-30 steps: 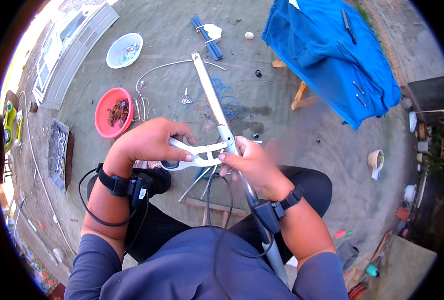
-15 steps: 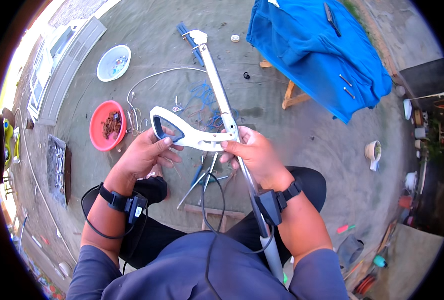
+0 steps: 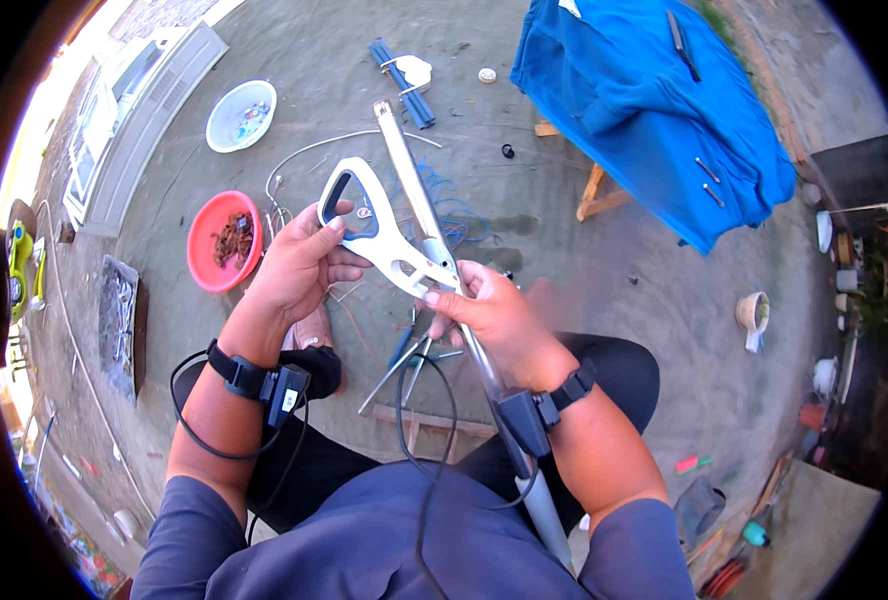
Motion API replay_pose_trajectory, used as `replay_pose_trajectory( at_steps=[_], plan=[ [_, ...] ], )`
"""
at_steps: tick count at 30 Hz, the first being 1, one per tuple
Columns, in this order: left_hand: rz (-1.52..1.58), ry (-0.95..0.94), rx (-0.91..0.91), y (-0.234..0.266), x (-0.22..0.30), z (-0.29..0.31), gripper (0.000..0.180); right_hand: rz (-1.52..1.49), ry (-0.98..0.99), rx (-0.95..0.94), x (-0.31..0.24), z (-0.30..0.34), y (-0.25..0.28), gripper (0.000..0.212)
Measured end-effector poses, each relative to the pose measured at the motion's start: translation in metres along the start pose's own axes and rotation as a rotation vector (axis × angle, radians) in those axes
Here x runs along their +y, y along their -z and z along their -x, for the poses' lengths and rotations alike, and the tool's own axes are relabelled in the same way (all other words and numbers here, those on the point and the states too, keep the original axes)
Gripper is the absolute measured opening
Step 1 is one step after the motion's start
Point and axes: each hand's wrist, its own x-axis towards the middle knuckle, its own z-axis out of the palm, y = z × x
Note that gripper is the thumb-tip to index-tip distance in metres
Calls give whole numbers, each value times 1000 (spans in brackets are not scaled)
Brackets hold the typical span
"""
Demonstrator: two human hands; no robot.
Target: The person disassembles and attempts to reassemble components of a metal frame or pole device, handling a white plastic bracket and a metal rod.
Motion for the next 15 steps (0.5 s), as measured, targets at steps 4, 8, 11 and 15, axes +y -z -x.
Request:
replay_pose_trajectory(
  at_steps=[4,8,11,15],
  plan=[
    [-11,-18,11,1,4,-4,37,63,6,53,-1,3,-9,43],
    [-49,-13,24,-1,-1,-7,38,100,35,86,8,2,-9,49],
    [-68,-10,37,-5,-2,-6,38,80,41,103,10,1,-8,52],
    [-74,-24,45,-7,-3,-6,38,48,22,137,10,1,-8,50]
  ],
)
